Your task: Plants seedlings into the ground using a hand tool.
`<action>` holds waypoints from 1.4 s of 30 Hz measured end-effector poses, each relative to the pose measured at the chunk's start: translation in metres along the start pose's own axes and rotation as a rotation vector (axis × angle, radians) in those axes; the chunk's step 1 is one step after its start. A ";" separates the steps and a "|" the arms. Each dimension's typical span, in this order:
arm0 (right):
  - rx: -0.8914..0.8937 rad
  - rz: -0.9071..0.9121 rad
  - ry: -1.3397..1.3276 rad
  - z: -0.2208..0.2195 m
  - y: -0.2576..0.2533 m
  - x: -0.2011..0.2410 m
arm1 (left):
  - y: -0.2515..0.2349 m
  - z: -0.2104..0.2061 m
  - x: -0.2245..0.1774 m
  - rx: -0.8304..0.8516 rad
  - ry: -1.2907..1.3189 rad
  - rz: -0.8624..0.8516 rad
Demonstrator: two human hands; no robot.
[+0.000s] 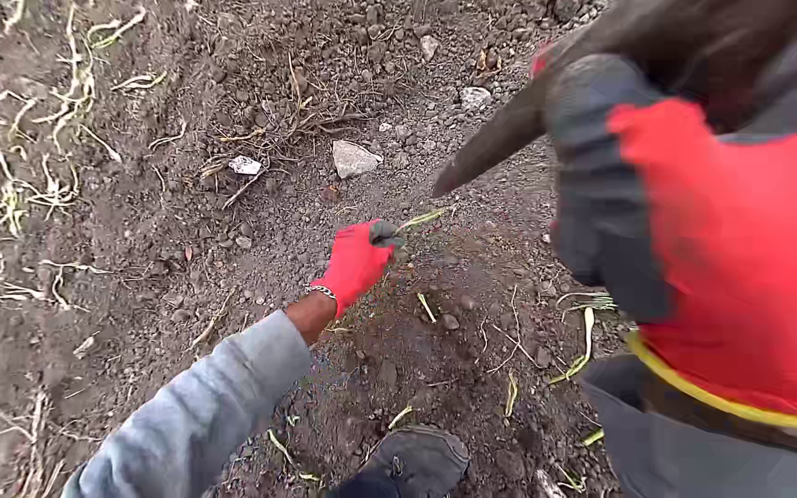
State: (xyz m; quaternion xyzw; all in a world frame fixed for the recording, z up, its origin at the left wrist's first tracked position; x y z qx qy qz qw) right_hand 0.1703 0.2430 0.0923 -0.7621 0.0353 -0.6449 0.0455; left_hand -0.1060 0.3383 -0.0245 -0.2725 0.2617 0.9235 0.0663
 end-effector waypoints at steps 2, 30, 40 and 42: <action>-0.317 -0.480 0.340 -0.074 -0.045 -0.072 | 0.002 0.033 0.007 -0.064 0.160 0.171; -0.649 -0.592 0.318 0.031 0.332 0.003 | 0.053 -0.195 -0.152 0.359 -0.518 -0.377; -0.677 -1.003 0.268 0.036 0.368 -0.089 | 0.122 -0.234 -0.232 0.416 -0.657 -0.331; -0.639 -1.014 0.254 0.036 0.370 -0.090 | 0.124 -0.271 -0.224 0.543 -0.830 -0.300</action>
Point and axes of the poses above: each hand's wrist, its own y-axis away from the middle knuckle, its own z-axis out of the back of the hand, x = y × z, the point moved 3 cm from there along -y, towards the middle knuckle, and after that the axes turned 9 degrees about -y, right-handed, at the moved point
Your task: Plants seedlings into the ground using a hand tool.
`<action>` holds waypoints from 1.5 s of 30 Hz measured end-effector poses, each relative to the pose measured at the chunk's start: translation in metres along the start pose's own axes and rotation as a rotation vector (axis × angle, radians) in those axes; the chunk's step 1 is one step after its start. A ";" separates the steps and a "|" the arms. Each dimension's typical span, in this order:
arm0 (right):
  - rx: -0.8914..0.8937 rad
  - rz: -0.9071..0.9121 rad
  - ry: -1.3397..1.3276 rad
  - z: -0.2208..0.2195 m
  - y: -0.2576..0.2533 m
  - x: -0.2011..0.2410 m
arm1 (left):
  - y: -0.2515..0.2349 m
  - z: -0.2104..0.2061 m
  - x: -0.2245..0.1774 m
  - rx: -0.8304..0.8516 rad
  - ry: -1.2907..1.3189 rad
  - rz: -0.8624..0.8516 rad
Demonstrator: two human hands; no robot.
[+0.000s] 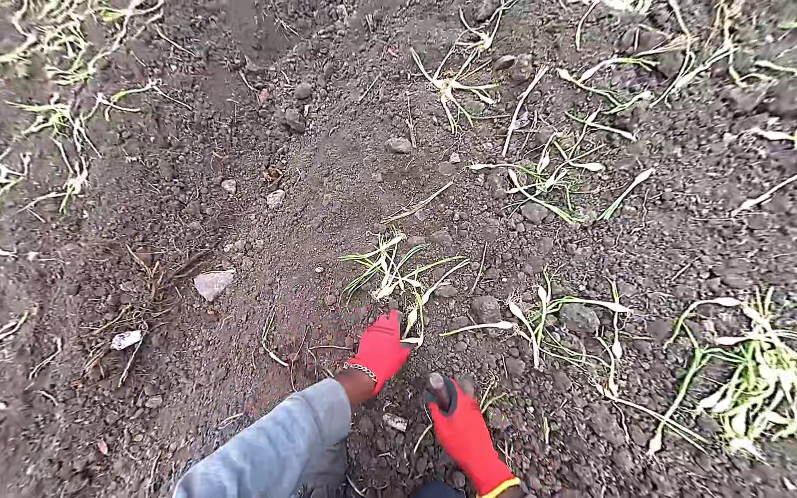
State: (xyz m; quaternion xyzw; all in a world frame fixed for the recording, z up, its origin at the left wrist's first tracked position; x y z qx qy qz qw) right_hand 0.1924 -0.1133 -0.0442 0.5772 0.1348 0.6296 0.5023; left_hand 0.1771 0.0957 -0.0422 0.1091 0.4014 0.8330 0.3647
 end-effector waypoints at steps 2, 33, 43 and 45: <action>-0.004 0.019 -0.002 0.003 -0.004 -0.001 | -0.002 -0.002 0.003 0.028 -0.032 0.009; 0.166 0.407 0.235 -0.139 -0.192 0.322 | -0.118 0.123 0.303 -0.107 -0.020 0.043; 0.135 0.485 0.308 -0.069 -0.129 0.301 | -0.048 0.108 0.348 -0.312 0.493 0.204; 0.110 0.689 0.095 -0.053 -0.105 0.358 | -0.022 0.093 0.337 -0.291 0.467 0.201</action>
Point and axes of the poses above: each hand's wrist, its own y-axis away from the middle knuckle, its own z-axis out of the back of the hand, x = y × z, the point moved 3 cm from there along -y, towards the middle knuckle, and after that the axes turned 9 degrees about -y, right-handed, at the moved point
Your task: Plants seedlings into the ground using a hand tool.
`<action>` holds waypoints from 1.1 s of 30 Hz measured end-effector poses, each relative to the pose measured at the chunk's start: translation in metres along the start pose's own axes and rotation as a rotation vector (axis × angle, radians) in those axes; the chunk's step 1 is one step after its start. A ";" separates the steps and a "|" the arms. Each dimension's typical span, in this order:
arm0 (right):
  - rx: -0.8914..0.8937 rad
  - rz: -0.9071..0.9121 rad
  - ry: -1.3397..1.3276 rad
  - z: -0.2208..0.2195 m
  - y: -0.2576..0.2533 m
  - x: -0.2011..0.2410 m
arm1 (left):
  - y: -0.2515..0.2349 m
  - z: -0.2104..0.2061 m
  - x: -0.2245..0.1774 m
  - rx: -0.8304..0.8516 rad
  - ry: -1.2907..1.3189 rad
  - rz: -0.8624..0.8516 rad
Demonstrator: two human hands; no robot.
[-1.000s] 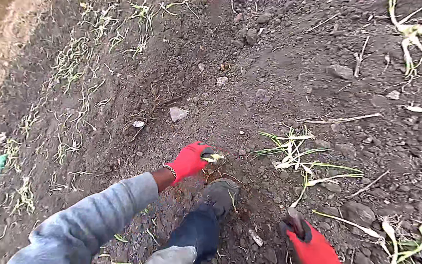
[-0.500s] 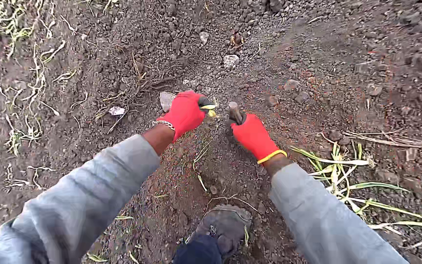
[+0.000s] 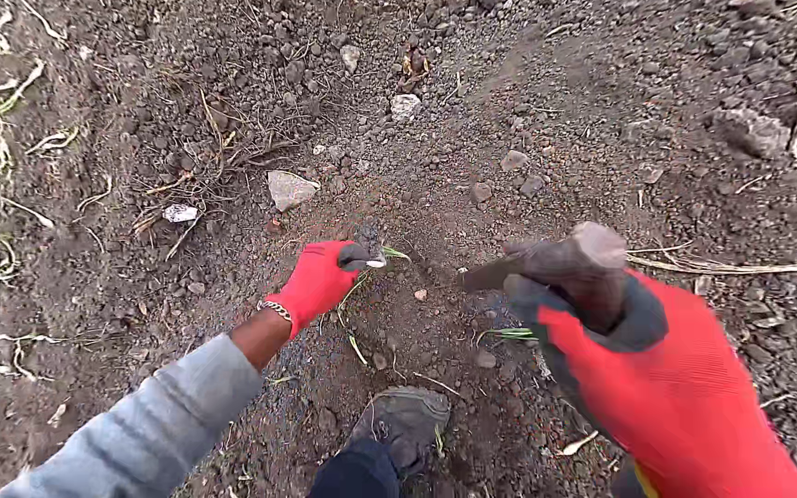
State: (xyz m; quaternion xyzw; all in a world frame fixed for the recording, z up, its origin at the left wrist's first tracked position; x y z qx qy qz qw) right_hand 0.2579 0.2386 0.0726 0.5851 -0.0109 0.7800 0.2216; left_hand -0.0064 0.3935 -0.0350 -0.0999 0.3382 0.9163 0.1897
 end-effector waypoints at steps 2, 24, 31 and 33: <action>-0.090 0.165 -0.029 0.007 -0.025 0.041 | 0.017 -0.007 -0.008 -0.016 -0.073 -0.087; -0.238 -0.395 -0.127 0.017 0.197 -0.064 | -0.025 -0.112 -0.259 0.100 -0.429 -0.635; -0.429 0.136 -0.167 0.065 0.101 0.028 | -0.014 0.003 -0.169 -0.246 -0.287 -0.534; -0.308 -0.099 -0.043 0.001 0.056 -0.028 | 0.009 0.044 -0.151 -0.311 -0.431 -0.467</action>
Point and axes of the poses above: each hand's wrist, its own y-axis away from the middle knuckle, its own z-axis out of the back of the hand, x = y × z, the point moved 3 cm from there along -y, towards the middle knuckle, and after that the axes turned 9 degrees about -y, right-handed, at the moved point
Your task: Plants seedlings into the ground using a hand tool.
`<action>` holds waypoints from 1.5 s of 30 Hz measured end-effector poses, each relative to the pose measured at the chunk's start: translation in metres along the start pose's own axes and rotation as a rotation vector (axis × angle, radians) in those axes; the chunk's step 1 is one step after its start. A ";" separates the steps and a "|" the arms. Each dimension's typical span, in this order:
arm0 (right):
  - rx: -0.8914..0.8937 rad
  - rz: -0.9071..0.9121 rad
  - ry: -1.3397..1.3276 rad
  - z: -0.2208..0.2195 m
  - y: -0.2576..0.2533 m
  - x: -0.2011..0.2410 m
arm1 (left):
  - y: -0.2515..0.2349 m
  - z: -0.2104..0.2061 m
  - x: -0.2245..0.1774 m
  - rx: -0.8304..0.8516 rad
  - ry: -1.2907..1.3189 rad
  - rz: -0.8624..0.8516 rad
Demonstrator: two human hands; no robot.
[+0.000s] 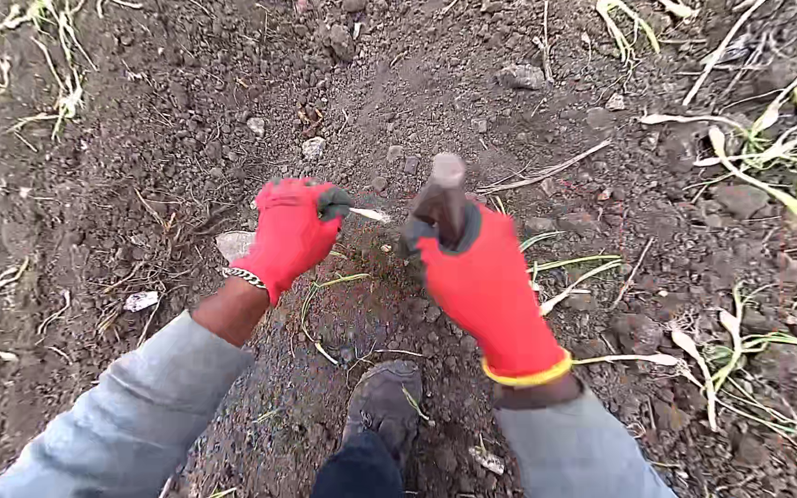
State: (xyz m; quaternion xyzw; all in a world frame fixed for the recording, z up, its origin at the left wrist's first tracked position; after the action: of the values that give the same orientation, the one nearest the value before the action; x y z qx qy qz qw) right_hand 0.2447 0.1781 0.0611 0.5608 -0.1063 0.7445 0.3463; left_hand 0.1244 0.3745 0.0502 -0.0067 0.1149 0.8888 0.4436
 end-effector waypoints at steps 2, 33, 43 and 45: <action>0.133 -0.213 0.040 -0.067 0.004 -0.070 | 0.015 0.001 -0.004 0.000 -0.188 -0.034; -0.113 -0.849 -0.001 -0.048 0.208 -0.155 | 0.038 -0.135 -0.228 0.305 -0.113 -1.118; -0.078 -0.465 -0.061 0.065 0.177 -0.084 | 0.062 -0.131 -0.198 0.229 -0.088 -0.759; -0.075 -0.184 -0.191 0.115 0.153 -0.026 | 0.079 -0.118 -0.156 0.111 0.053 -0.580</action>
State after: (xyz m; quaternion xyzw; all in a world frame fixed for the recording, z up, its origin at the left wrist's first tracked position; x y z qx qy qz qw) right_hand 0.2384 -0.0082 0.1131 0.6230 -0.1145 0.6484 0.4223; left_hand 0.1463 0.1813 -0.0317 -0.0382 0.1680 0.7170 0.6755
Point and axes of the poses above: each hand's wrist, its own y-axis away from the middle knuckle, its own z-axis out of the back of the hand, x = y × z, the point moved 3 cm from there along -y, towards the middle knuckle, and after that the axes turned 9 degrees about -y, right-handed, at the moved point
